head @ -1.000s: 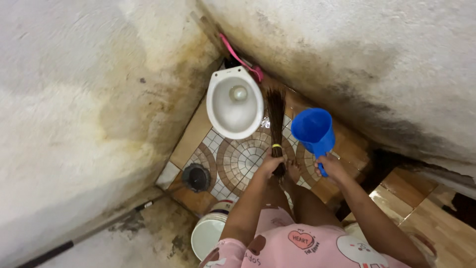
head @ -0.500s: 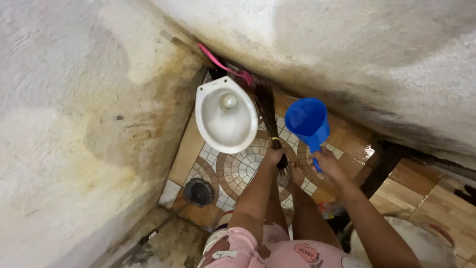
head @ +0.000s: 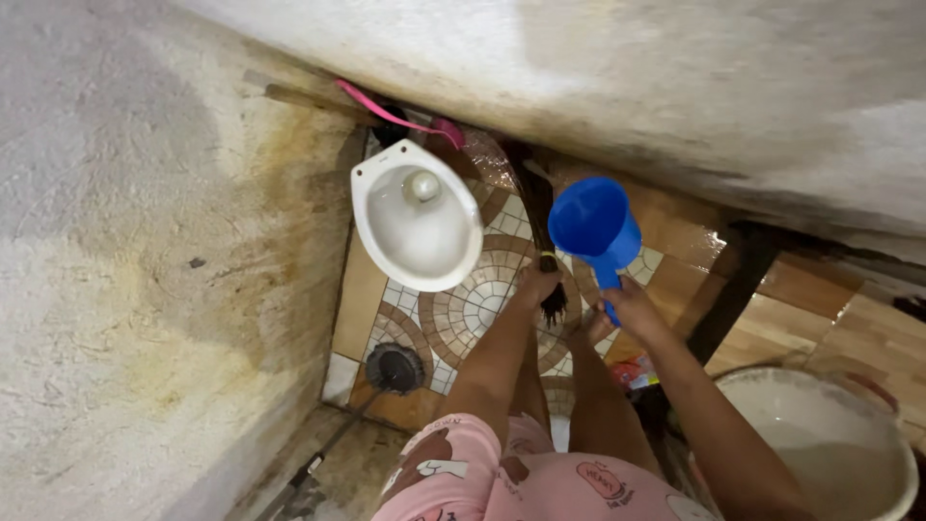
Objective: The person cleans the bathroom floor and walls using a broom and water from a bucket and dipper, then wipes a small object by hand.
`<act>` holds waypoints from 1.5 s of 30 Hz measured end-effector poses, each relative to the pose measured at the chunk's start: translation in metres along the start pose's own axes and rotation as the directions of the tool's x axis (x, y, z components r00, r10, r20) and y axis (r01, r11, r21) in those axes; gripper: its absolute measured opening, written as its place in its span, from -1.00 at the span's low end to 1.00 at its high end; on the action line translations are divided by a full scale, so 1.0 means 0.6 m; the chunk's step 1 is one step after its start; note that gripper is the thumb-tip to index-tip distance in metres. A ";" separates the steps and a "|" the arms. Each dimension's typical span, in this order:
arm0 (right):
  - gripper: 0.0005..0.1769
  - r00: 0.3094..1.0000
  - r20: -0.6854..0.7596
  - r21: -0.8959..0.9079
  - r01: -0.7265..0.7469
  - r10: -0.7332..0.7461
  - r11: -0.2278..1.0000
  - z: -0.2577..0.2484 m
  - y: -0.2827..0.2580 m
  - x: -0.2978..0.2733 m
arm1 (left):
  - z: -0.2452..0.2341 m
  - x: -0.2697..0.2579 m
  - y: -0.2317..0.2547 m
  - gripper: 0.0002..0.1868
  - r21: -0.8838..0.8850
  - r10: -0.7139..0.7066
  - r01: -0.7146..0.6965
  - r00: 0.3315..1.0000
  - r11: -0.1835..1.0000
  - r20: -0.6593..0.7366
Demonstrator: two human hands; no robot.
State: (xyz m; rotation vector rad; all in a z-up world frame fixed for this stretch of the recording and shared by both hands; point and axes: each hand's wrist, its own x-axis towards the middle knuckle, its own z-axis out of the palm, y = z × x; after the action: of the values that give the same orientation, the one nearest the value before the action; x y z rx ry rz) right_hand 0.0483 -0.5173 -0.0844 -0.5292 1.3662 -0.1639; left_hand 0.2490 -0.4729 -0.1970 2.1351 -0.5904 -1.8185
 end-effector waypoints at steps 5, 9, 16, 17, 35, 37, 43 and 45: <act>-0.82 0.999 0.006 0.101 0.042 -0.043 0.994 -0.050 0.034 -0.030 | 0.042 -0.001 -0.004 -0.04 0.601 0.313 -0.224 0.949 0.767 -0.046; -0.84 0.999 -0.021 0.056 0.034 -0.033 0.998 -0.079 0.042 -0.078 | 0.100 -0.009 0.001 -0.09 0.084 -0.073 0.058 0.981 0.995 0.183; -0.82 0.988 -0.129 0.145 -0.066 0.085 0.987 -0.136 0.042 -0.150 | 0.189 -0.021 0.015 -0.32 -0.129 -0.023 0.060 0.962 0.990 0.270; -0.82 0.989 -0.131 0.159 -0.051 0.072 0.986 -0.147 0.051 -0.154 | 0.201 -0.021 0.018 -0.42 -0.060 -0.054 0.076 0.949 0.995 0.309; -0.85 0.958 -0.287 0.273 0.085 -0.003 0.958 -0.351 0.179 -0.209 | 0.417 -0.106 0.033 0.03 0.019 -0.047 0.043 0.919 0.999 0.391; -0.84 0.955 -0.298 0.331 0.100 0.004 0.938 -0.362 0.183 -0.225 | 0.427 -0.120 0.053 -0.03 0.018 -0.053 0.050 0.906 0.999 0.421; -0.85 0.958 -0.280 0.302 0.145 -0.058 0.942 -0.398 0.203 -0.266 | 0.476 -0.153 0.035 -0.05 0.237 0.135 -0.203 0.951 0.950 0.277; -0.85 0.948 -0.307 0.262 0.172 -0.087 0.950 -0.401 0.207 -0.278 | 0.473 -0.168 0.020 0.01 0.403 0.467 -0.523 0.852 0.751 0.236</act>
State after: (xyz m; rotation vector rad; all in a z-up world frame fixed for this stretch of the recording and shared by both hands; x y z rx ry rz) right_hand -0.2415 -0.4040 -0.0182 -0.3605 1.5614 -0.5597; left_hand -0.0443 -0.4202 -0.1525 1.8481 -1.5890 -1.6076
